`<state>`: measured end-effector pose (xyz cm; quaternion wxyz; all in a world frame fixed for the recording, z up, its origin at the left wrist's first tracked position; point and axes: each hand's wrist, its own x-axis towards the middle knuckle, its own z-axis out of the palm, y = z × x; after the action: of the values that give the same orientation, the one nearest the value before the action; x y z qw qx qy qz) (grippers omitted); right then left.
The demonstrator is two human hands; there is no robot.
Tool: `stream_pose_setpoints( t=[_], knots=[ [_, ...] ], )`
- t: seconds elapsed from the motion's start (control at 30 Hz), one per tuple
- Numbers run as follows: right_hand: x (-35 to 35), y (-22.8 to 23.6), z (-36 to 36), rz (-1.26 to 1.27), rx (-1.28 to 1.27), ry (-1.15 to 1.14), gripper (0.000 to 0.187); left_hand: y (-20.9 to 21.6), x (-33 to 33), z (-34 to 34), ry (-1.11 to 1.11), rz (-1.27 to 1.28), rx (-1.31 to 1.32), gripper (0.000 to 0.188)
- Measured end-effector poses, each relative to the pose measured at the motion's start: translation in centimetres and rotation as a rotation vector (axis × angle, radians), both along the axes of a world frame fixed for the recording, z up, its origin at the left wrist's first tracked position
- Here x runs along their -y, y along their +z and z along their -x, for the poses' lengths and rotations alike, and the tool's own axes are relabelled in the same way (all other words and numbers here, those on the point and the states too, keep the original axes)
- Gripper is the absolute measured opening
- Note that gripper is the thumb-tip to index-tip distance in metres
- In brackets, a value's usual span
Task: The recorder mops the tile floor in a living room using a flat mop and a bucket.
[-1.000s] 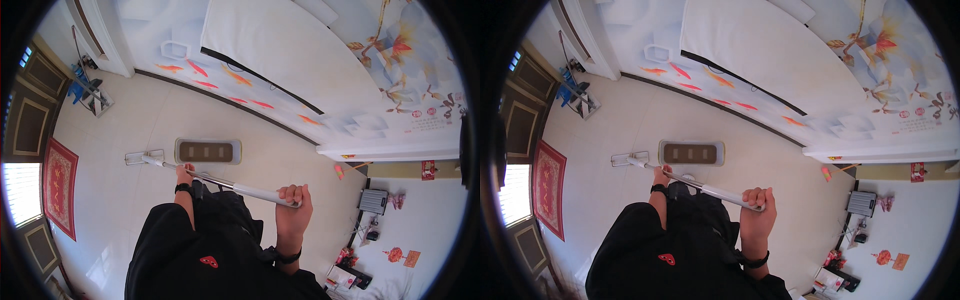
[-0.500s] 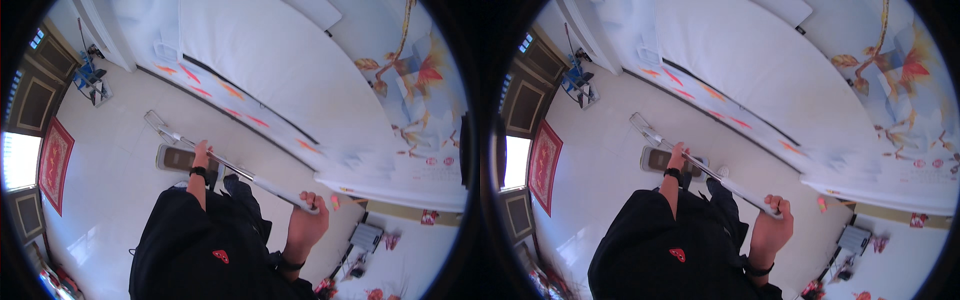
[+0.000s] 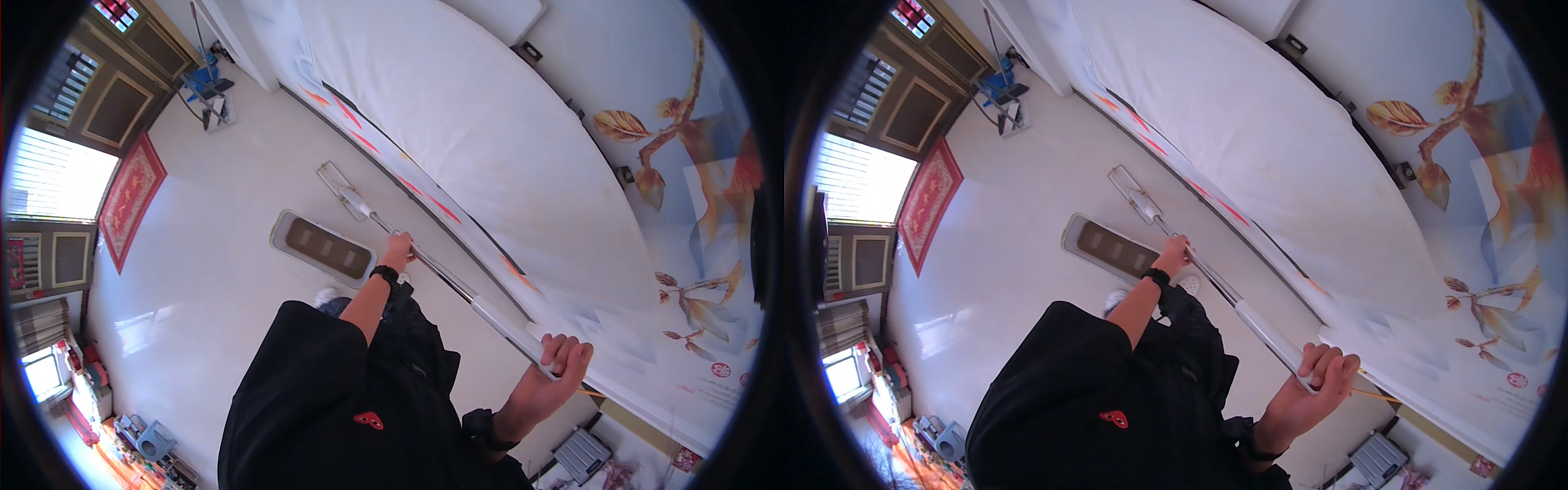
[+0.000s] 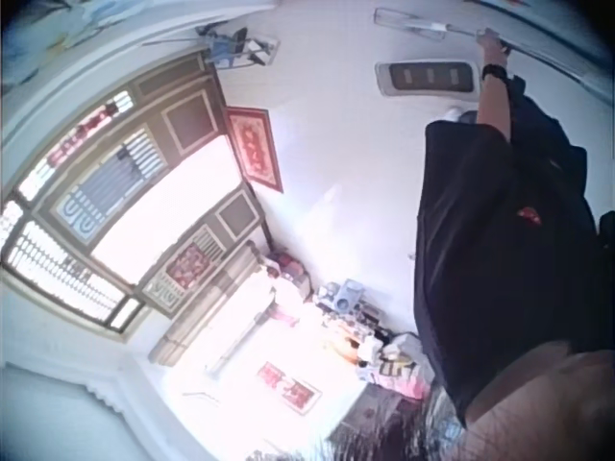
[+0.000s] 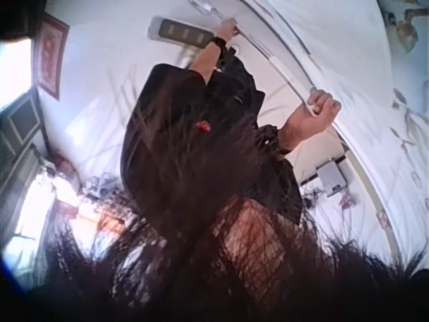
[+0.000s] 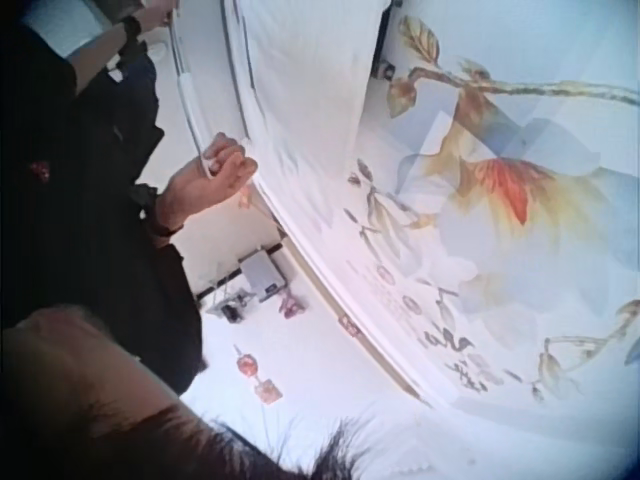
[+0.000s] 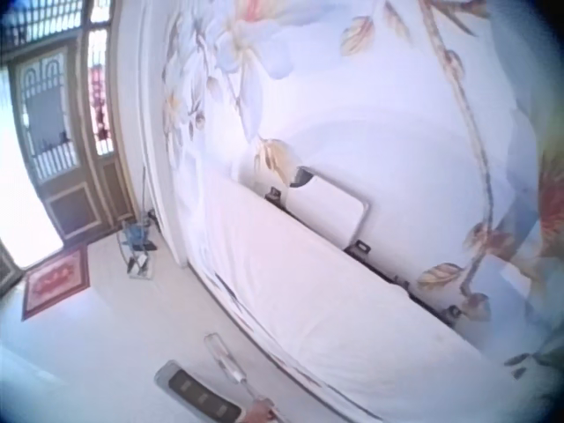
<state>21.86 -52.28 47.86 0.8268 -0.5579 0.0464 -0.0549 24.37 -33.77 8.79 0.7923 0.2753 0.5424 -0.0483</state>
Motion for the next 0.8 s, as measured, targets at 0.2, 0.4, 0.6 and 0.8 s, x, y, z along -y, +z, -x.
stream_pose_setpoints(
  t=[0.2,0.4,0.6,0.8],
  knots=[
    [0.8,1.0,1.9,0.150,0.147,-0.016,0.025,0.4,1.7,2.3,-0.021,0.018,0.016,0.014],
    [3.8,0.5,5.6,0.505,0.151,-0.034,0.028,-0.7,5.8,5.0,0.001,-0.077,-0.033,0.014],
    [15.2,-1.3,9.6,1.329,0.026,-0.200,0.023,-4.0,17.6,9.1,-1.487,-1.594,-0.130,0.015],
    [22.5,-5.6,14.8,1.503,-0.499,-0.009,0.022,-7.6,21.8,13.1,-0.997,-0.870,-0.256,0.022]
  ],
)
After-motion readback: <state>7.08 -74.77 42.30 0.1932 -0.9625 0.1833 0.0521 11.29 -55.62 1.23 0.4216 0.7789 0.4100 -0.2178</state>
